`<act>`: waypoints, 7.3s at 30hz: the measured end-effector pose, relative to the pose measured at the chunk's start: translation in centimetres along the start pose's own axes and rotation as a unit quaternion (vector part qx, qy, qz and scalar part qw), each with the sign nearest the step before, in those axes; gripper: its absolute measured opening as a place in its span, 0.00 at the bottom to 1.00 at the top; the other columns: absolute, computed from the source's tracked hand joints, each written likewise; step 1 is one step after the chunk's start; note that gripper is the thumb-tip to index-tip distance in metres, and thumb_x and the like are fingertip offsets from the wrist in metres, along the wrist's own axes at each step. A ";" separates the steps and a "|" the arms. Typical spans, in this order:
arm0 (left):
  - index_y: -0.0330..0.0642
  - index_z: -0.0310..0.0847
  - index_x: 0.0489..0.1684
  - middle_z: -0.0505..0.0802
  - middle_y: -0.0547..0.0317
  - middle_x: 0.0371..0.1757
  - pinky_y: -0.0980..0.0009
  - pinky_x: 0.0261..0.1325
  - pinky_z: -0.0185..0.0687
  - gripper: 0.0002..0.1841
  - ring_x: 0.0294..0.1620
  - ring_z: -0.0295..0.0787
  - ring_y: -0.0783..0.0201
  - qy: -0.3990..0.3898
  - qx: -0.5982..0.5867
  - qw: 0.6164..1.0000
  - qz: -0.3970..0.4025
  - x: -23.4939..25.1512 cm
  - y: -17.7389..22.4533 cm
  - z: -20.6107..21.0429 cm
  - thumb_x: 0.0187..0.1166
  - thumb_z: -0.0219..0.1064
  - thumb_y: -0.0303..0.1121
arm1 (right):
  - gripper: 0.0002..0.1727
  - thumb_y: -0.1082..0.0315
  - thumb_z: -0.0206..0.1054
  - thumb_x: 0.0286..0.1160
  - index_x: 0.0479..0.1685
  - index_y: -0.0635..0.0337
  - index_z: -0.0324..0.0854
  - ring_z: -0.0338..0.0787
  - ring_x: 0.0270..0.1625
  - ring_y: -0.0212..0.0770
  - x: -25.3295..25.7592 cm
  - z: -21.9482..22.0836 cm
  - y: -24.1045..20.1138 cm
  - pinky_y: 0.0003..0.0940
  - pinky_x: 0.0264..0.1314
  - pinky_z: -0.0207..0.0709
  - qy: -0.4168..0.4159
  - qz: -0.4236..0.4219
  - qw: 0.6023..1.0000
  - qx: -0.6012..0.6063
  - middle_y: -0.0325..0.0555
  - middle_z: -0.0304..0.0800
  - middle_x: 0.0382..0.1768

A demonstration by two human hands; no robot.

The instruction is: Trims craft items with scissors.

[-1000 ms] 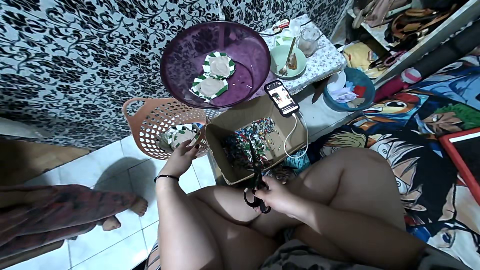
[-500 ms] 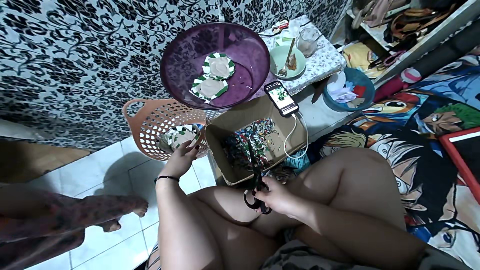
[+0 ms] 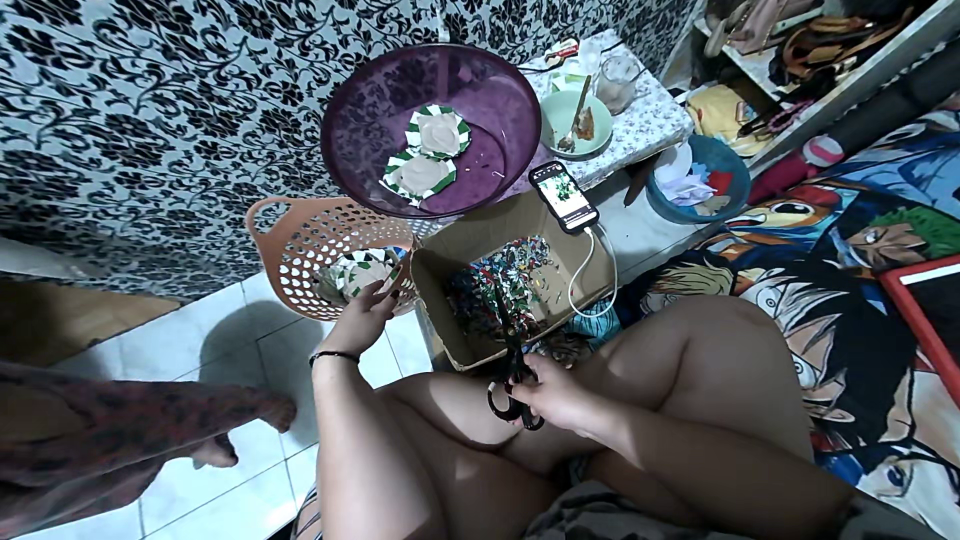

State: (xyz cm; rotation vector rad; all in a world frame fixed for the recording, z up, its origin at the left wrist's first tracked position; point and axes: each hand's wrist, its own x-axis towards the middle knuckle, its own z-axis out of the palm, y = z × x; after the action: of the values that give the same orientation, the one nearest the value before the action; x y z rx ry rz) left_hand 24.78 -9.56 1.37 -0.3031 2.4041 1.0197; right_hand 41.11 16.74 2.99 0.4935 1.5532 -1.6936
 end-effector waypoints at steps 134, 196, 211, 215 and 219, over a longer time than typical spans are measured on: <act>0.36 0.53 0.90 0.79 0.34 0.78 0.41 0.71 0.76 0.29 0.70 0.83 0.37 -0.005 0.014 1.000 0.003 0.3 0.1 0.3 0.94 0.52 0.38 | 0.25 0.68 0.62 0.85 0.76 0.66 0.63 0.92 0.39 0.40 -0.2 0.1 0.2 0.35 0.42 0.89 0.002 0.010 1.000 0.009 0.54 0.82 0.55; 0.37 0.54 0.90 0.79 0.33 0.78 0.41 0.71 0.75 0.28 0.71 0.82 0.37 -0.001 -0.001 1.000 0.000 -0.2 0.5 0.3 0.94 0.52 0.38 | 0.26 0.68 0.63 0.85 0.78 0.66 0.62 0.92 0.41 0.40 -0.1 0.1 0.2 0.35 0.43 0.89 0.004 0.015 1.000 0.013 0.55 0.80 0.58; 0.37 0.53 0.91 0.78 0.34 0.79 0.43 0.71 0.75 0.29 0.71 0.82 0.39 -0.002 -0.001 1.000 -0.007 -0.3 0.6 0.4 0.94 0.52 0.39 | 0.25 0.69 0.62 0.85 0.77 0.66 0.63 0.91 0.40 0.40 -0.2 0.1 0.2 0.35 0.42 0.88 0.001 0.015 1.000 0.013 0.55 0.81 0.56; 0.37 0.53 0.91 0.78 0.33 0.79 0.41 0.71 0.75 0.28 0.72 0.82 0.37 -0.005 0.005 1.000 -0.004 -0.1 0.5 0.3 0.94 0.51 0.38 | 0.24 0.69 0.62 0.85 0.76 0.66 0.63 0.91 0.39 0.39 -0.2 0.2 0.1 0.33 0.41 0.88 0.001 0.014 1.000 0.011 0.54 0.82 0.55; 0.37 0.53 0.91 0.78 0.33 0.79 0.41 0.71 0.75 0.28 0.72 0.82 0.37 -0.002 0.007 1.000 0.000 -0.2 0.6 0.4 0.94 0.51 0.38 | 0.24 0.69 0.62 0.85 0.76 0.66 0.63 0.91 0.39 0.40 -0.1 0.1 0.2 0.34 0.41 0.88 0.000 0.011 1.000 0.012 0.54 0.81 0.55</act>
State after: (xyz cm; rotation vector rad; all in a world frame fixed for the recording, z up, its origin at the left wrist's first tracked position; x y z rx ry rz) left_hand 24.85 -8.88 1.63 -0.2962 2.4056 1.0011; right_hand 41.38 16.64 2.93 0.5213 1.5253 -1.6967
